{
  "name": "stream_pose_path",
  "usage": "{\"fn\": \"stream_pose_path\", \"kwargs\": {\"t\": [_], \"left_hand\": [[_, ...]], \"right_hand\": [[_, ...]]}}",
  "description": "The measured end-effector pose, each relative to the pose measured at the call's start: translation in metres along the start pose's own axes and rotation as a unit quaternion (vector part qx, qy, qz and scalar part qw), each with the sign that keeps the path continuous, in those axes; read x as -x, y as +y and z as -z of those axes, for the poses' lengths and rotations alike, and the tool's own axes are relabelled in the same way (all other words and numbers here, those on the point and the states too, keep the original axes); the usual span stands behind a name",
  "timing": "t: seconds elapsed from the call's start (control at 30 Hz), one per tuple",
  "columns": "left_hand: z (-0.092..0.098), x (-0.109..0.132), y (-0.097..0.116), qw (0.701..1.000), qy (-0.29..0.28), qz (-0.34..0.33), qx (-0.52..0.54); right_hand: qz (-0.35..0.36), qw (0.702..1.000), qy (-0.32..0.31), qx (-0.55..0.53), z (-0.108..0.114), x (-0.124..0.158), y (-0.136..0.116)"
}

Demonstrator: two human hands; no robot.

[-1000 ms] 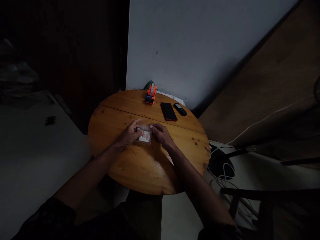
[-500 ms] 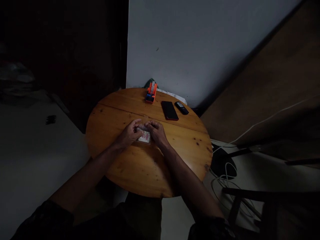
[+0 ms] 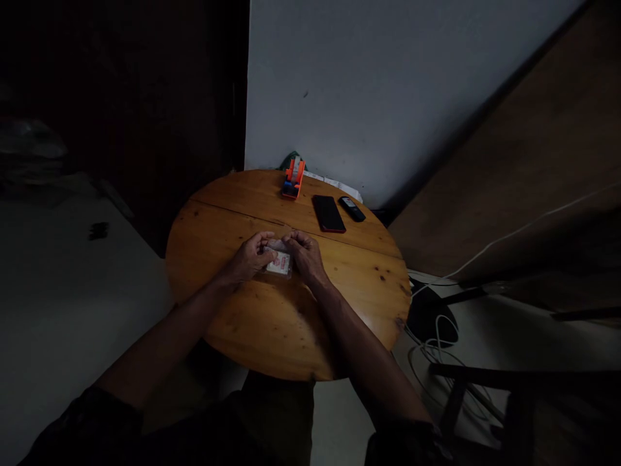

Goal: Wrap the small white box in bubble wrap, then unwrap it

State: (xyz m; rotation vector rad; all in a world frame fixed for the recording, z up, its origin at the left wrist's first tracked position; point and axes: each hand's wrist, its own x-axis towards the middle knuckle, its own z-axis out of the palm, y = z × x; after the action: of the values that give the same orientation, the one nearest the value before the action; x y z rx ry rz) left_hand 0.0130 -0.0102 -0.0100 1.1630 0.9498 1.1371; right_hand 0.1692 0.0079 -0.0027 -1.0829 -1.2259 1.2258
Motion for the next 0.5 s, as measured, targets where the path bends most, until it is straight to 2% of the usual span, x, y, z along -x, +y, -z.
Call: {"fn": "stream_pose_path", "kwargs": {"t": [0.1, 0.23, 0.3, 0.37, 0.5], "left_hand": [[0.002, 0.000, 0.000, 1.000, 0.005, 0.011, -0.006], [0.002, 0.001, 0.001, 1.000, 0.011, 0.001, -0.025], [0.002, 0.000, 0.002, 1.000, 0.012, -0.008, -0.027], [0.000, -0.001, 0.002, 1.000, 0.016, -0.010, -0.025], [-0.001, 0.000, 0.004, 0.999, 0.035, -0.011, -0.031]], "right_hand": [[0.036, 0.998, -0.015, 0.046, 0.001, 0.003, -0.003], [0.076, 0.981, -0.057, 0.169, 0.008, 0.011, -0.011], [0.128, 0.953, -0.092, 0.258, 0.014, 0.015, -0.017], [0.190, 0.911, -0.129, 0.343, 0.019, 0.017, -0.023], [0.268, 0.842, -0.174, 0.435, 0.027, 0.019, -0.033]]}}
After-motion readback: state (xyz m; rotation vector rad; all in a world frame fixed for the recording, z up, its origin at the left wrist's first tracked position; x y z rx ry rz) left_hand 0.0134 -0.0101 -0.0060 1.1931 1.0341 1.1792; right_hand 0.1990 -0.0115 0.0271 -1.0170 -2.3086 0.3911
